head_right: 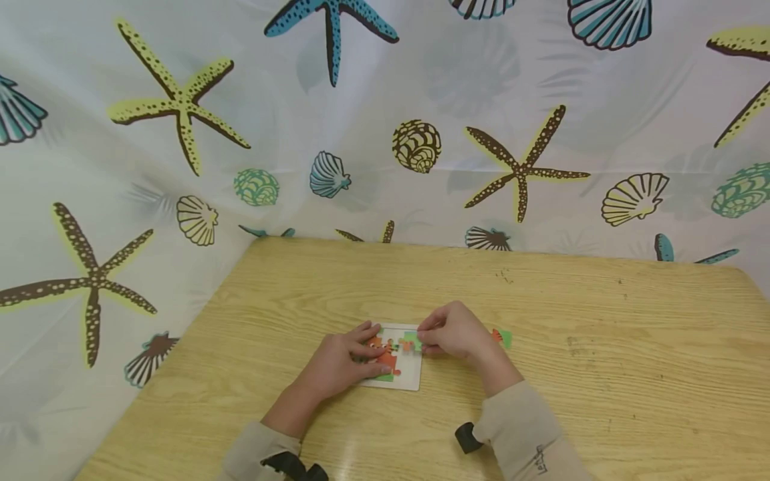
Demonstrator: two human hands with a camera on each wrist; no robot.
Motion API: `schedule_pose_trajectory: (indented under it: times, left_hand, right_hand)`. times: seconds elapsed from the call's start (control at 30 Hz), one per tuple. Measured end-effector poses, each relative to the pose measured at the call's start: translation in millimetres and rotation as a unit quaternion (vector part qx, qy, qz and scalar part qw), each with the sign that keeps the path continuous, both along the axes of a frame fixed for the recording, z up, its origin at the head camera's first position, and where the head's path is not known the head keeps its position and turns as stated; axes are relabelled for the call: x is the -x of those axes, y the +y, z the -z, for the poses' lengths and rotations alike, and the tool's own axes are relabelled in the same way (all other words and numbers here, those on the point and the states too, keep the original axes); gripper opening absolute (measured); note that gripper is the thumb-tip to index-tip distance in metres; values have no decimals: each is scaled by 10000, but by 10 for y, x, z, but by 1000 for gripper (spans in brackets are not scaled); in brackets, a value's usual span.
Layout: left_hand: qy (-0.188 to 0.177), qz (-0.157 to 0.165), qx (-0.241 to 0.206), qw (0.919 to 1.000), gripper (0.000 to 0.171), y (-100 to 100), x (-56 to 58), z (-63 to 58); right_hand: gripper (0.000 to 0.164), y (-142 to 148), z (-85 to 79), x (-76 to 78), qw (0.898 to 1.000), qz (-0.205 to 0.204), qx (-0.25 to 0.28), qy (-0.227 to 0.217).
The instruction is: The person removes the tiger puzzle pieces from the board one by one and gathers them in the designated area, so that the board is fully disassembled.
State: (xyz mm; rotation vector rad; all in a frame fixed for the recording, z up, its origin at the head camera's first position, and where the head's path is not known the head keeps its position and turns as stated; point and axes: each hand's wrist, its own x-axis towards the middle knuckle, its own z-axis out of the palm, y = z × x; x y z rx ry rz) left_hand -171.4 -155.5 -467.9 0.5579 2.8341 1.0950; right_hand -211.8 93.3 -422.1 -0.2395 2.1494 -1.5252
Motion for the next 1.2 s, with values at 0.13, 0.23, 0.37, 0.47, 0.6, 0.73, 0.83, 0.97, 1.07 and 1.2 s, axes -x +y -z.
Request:
schedule_pose_trajectory:
  times: [0.13,0.23,0.37,0.47,0.6,0.73,0.83,0.97,1.07,1.2]
  left_hand:
    - [-36,16,-73,10000,42,2,0,-9]
    - [-73,8,-125,9999,41,3,-1,-13]
    - [-107,-20,-178,9998,41,3,-6,-10]
    - [-99,-32,-159,9998,42,3,-8,-6]
    - [-44,-36,-105,9999,42,6,-10,-6]
    - [18,2,-109,9999,41,6,-14,-4]
    - [43,32,-123,9999,41,9,-15,-2]
    - [11,18,-158,9999,41,17,-15,-3]
    - [2,-18,-146,9999,41,19,-18,-8]
    - [38,-34,-93,9999,40,16,-26,-16]
  right_hand:
    - [14,22,-16,-1,10000,-17,-73,13]
    - [13,42,-20,1,9999,-35,-136,-1]
    - [13,73,-21,12,9997,-115,-219,-33]
    - [12,98,-31,17,9996,-145,-226,-123]
    - [10,131,-46,17,9993,-168,-226,-256]
    - [9,165,-54,19,9989,-210,-286,-303]
    - [9,188,-60,18,9987,-214,-357,-305]
    - [9,215,-74,19,9984,-189,-411,-342]
    - [9,235,-87,22,9982,-195,-444,-364]
    - [8,261,-87,29,9978,-257,-507,-341]
